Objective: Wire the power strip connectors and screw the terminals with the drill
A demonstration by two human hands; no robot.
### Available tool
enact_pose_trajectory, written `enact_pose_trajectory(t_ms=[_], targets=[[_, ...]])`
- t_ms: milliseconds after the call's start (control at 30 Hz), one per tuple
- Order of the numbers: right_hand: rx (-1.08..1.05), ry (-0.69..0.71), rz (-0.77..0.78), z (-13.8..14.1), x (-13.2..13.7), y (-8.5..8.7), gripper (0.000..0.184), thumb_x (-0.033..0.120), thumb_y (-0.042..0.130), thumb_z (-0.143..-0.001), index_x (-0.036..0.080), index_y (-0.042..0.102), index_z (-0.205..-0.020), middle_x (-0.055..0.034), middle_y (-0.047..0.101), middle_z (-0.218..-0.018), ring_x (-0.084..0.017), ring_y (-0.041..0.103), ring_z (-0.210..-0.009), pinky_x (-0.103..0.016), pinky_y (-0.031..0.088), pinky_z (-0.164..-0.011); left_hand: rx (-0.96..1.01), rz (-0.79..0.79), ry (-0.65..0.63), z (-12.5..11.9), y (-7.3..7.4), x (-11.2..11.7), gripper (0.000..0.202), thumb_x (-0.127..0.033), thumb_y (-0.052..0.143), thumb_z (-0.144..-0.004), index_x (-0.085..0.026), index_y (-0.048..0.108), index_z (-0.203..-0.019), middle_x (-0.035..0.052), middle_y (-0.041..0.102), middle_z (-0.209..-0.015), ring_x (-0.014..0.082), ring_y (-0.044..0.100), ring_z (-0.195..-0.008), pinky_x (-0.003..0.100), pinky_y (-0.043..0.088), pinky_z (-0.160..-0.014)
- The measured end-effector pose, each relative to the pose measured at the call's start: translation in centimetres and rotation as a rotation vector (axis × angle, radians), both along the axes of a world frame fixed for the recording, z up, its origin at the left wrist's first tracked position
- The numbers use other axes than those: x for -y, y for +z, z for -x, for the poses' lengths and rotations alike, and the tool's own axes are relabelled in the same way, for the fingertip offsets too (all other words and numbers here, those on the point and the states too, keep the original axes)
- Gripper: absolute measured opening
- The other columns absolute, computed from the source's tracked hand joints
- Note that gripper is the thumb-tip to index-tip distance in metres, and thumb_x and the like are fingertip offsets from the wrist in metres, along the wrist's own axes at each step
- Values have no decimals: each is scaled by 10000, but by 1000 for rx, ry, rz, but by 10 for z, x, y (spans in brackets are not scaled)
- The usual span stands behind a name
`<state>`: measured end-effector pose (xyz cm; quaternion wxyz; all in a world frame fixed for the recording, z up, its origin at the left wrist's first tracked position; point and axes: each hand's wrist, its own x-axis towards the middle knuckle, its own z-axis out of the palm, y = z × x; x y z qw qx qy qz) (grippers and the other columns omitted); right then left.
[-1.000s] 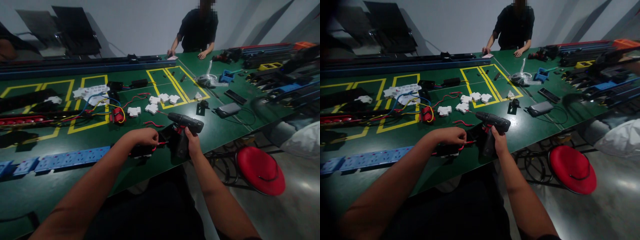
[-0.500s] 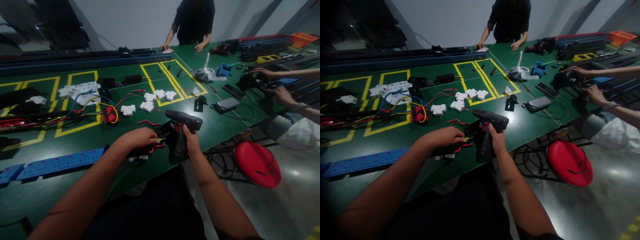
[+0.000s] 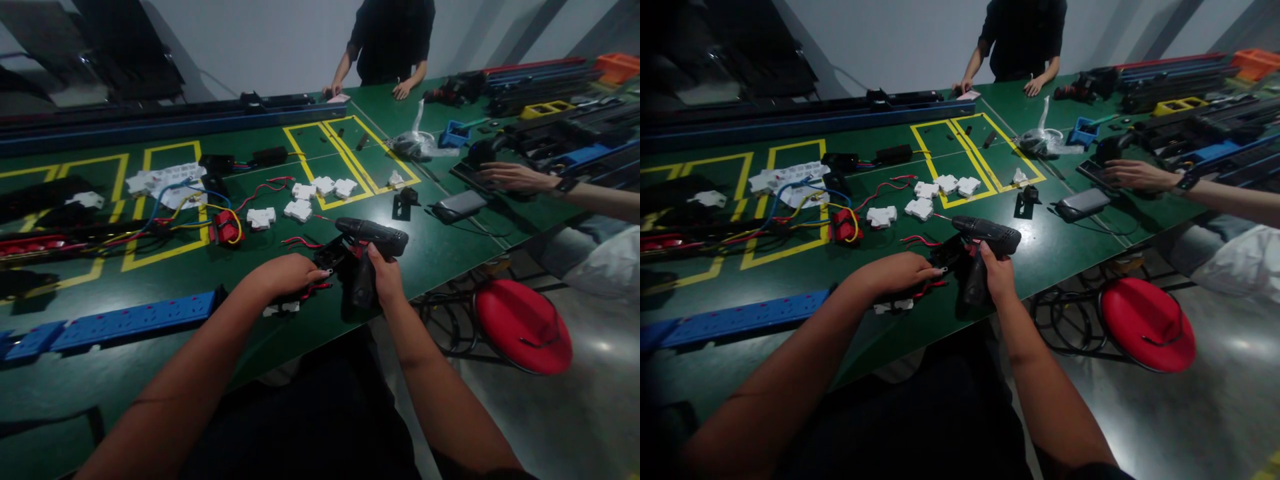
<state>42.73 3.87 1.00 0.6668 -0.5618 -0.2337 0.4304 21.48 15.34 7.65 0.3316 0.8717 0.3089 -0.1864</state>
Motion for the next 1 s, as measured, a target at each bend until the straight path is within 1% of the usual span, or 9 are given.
enact_pose_trajectory(t_ms=[67,233,367,467,567,700,767,867,1000], targets=[[8,-7,-2,1,0,2,496,582,834,-844,219,797,-1180,-87,841,-1125,-283,796,-1105,-429,616,-1046,-8,2,-6,0,-1,0,620,-624,383,-1081,-190,782,-886,114,728,-860,223,619,-747,355,463,-797],[59,-22,24,4,0,6,485,581,823,-851,217,800,-1170,-86,841,-1113,-287,797,-1086,-426,619,-1019,-81,49,-28,-4,2,-1,607,-602,407,-1072,-195,799,-850,99,717,-801,207,581,-667,346,447,-722],[97,-40,26,3,-1,5,508,592,827,-842,213,799,-1178,-80,839,-1126,-282,792,-1087,-412,617,-994,-86,-13,-17,-4,1,0,589,-571,427,-1062,-187,802,-818,112,711,-782,213,573,-681,350,455,-735],[87,-43,62,0,-1,1,557,620,832,-821,197,796,-1183,-88,838,-1120,-286,791,-1062,-419,620,-970,-40,-93,-14,0,-3,3,572,-571,452,-1053,-199,807,-804,122,704,-794,230,581,-736,368,467,-788],[85,-73,67,0,-1,-4,600,628,844,-800,179,787,-1194,-90,835,-1129,-282,786,-1049,-426,615,-978,-69,-185,56,4,-5,8,561,-579,475,-1040,-192,823,-829,134,684,-808,258,580,-807,400,477,-842],[9,-83,-34,3,-6,-5,579,597,854,-802,192,768,-1208,-83,835,-1108,-285,788,-1077,-438,603,-1028,-51,-342,138,11,-6,17,581,-600,491,-1037,-158,847,-909,204,662,-1000,367,549,-1051,485,462,-938],[-13,-93,-89,5,-14,-1,573,582,872,-781,217,757,-1207,-64,835,-1103,-290,790,-1095,-452,600,-1051,-24,-368,177,14,-8,21,607,-635,487,-1037,-157,849,-945,225,640,-1078,405,507,-1114,514,457,-957],[-27,-28,-121,9,-32,4,572,590,886,-760,241,755,-1194,-46,835,-1099,-298,793,-1100,-469,602,-1064,20,-364,228,18,-14,27,589,-640,491,-1040,-175,849,-983,215,619,-1154,393,476,-1124,519,461,-987],[-38,183,-116,16,-52,5,555,639,870,-779,238,784,-1152,-62,843,-1068,-309,798,-1080,-474,600,-1064,61,-349,300,17,-23,29,529,-564,512,-1039,-158,845,-973,205,591,-1202,366,498,-1105,519,463,-1026]])
